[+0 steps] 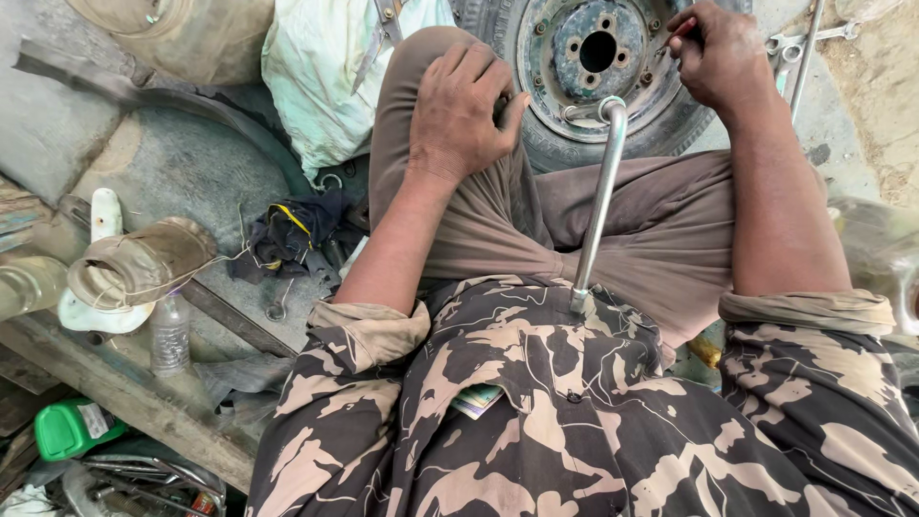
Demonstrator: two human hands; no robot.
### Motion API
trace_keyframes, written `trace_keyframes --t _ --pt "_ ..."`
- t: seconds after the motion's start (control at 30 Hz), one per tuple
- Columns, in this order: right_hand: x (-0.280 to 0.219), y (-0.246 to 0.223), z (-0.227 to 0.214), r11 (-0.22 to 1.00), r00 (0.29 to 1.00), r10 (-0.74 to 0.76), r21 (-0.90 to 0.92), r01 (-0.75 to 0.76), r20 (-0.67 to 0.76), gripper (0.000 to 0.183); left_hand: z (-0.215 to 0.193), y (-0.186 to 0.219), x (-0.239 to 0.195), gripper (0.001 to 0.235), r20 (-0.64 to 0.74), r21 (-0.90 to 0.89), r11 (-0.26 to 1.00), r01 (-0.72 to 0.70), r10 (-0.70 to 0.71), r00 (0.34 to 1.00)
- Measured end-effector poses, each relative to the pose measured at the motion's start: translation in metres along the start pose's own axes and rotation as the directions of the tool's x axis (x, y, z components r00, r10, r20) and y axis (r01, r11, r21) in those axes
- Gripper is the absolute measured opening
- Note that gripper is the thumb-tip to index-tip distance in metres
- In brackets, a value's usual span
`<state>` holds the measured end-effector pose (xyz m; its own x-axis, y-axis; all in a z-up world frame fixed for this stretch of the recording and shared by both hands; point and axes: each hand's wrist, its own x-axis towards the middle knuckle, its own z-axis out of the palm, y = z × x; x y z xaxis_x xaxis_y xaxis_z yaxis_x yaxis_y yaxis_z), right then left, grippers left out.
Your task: The person sits on the ground and uses a metal tool to work on the center of a tire rim. They repeatedly insert and twist the tool, then use a yellow hose to apply air to the tire valve.
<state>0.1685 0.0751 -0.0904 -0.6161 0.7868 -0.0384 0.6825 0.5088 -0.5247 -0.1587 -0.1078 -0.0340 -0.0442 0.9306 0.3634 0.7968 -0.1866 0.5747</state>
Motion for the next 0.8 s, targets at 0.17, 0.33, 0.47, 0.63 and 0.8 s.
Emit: trace_keyframes --t 0.17,0.33,0.47,0.63,0.8 --pt "0.0017 0.0026 0.0014 0.998 0.998 -0.059 -0.026 0.059 0.002 0.009 0.0 -0.0001 0.0007 0.026 0.007 -0.013 1.0 0.001 -0.001 1.0" --pt "0.0026 0.0047 0.0033 0.997 0.999 -0.041 -0.065 0.042 0.018 0.009 0.0014 -0.0005 0.0005 0.026 0.018 0.006 1.0 0.009 -0.01 1.0" --pt "0.0016 0.002 0.0019 0.999 0.999 -0.032 -0.041 0.032 0.001 0.009 0.0031 -0.001 0.0005 0.026 0.02 0.008 1.0 0.015 -0.015 1.0" --pt "0.0024 -0.0025 0.0017 0.999 1.0 -0.022 -0.036 0.022 0.001 0.006 0.0039 -0.0012 0.0002 0.025 0.022 0.013 1.0 0.018 -0.019 1.0" --pt "0.0065 -0.002 0.004 0.996 0.997 0.031 -0.085 -0.025 0.064 0.002 0.0029 -0.0007 0.0005 0.025 0.02 0.011 1.0 0.02 -0.02 1.0"
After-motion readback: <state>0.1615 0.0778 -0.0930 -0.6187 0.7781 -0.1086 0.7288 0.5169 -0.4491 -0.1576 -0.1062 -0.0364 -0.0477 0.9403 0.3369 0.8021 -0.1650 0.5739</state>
